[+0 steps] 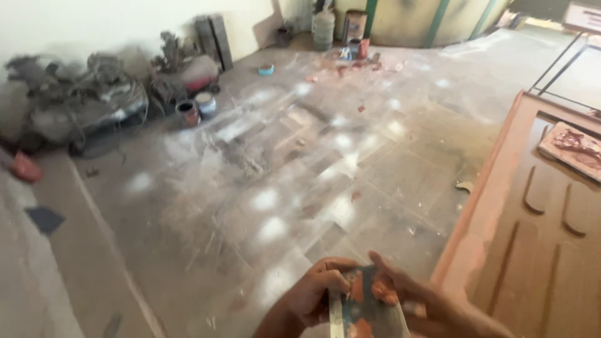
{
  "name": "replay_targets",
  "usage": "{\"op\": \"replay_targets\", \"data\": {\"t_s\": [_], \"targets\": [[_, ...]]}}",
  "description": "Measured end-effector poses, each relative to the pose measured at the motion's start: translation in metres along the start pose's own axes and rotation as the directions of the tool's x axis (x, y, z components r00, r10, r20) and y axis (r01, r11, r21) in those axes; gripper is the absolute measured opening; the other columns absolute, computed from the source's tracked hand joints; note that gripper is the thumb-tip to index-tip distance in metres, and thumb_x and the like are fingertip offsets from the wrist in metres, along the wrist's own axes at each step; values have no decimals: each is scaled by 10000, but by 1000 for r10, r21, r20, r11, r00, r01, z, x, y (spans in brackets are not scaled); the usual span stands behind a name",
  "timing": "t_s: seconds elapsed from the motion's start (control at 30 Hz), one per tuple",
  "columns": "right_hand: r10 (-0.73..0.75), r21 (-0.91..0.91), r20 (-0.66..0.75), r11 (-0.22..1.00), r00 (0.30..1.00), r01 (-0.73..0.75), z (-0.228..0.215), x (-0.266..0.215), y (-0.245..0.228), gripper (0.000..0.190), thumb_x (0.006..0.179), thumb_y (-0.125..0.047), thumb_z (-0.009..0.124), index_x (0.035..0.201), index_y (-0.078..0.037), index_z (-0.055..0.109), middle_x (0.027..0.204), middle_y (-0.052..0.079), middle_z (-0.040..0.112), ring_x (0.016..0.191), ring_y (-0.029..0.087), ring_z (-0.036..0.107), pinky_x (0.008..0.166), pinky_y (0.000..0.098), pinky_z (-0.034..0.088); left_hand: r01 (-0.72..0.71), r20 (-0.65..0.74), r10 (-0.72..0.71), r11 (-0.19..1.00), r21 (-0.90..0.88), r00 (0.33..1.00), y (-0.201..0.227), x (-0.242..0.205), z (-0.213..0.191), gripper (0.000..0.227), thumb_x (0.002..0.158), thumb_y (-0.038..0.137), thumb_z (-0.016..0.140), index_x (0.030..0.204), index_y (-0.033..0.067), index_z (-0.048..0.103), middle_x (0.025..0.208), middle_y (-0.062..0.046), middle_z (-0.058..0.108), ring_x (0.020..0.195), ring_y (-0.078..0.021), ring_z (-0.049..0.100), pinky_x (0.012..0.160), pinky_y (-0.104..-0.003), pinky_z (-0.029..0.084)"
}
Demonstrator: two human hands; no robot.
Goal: The person applies a pink putty-like filler to the edges and corners of a wooden door frame using a putty knife. They repeatedly scoop filler from a square tile and smooth it into the frame's grooves.
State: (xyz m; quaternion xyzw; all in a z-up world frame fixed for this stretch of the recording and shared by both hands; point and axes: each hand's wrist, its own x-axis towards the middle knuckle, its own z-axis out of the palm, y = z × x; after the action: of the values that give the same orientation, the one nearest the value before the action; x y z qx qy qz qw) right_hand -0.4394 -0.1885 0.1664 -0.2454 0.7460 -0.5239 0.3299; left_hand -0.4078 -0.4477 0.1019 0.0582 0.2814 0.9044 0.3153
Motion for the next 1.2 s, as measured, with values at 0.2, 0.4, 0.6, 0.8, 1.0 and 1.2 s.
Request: {"op": "replay_targets", "data": {"t_s": [0.2,0.4,0.6,0.8,1.0,1.2], "targets": [[170,-402,-184,886,968,-232,-6,39,11,745,919,-139,653,1596,-335,411,1178,-13,754,1055,168,719,921,339,602,23,46,-18,993,-116,999,79,15,-55,470,828,52,525,1231,-179,596,840,-142,696,489,-116,619,391,-201,517],[-42,-538,-429,814,902,-218,-10,103,8,737,942,-91,594,1605,-307,354,1268,31,729,1044,219,740,860,368,596,243,21,-246,965,96,969,112,83,-71,468,832,19,509,1246,-189,574,832,-123,651,555,-129,614,511,-258,561],[-139,-647,-400,743,906,-171,-72,123,38,680,914,-59,664,1512,-270,419,1202,68,726,997,279,728,804,418,581,282,-140,-289,957,-64,947,127,154,-133,531,753,120,558,1241,-68,648,794,-123,704,450,-117,573,368,-236,484],[-119,-302,-415,953,902,-13,-157,167,64,770,945,-87,678,1597,-245,300,1224,52,711,922,266,724,834,382,587,346,-39,-347,906,245,937,112,288,-172,597,738,99,557,1280,-132,654,883,-69,691,788,-140,636,706,-246,522],[-37,-376,-481,911,876,-168,-267,165,88,719,945,-2,632,1575,-288,438,1220,74,740,1046,217,724,867,339,558,441,-506,-416,894,-77,756,156,400,-168,490,707,192,593,1149,-13,646,880,-125,725,783,-218,670,696,-334,549],[54,161,-570,986,820,47,-342,194,128,731,932,31,645,1563,-203,360,1321,82,711,1203,203,680,1005,357,511,592,-175,-566,783,190,805,155,521,-152,541,756,93,556,1270,-64,621,945,-117,729,800,-163,672,733,-293,575]]}}
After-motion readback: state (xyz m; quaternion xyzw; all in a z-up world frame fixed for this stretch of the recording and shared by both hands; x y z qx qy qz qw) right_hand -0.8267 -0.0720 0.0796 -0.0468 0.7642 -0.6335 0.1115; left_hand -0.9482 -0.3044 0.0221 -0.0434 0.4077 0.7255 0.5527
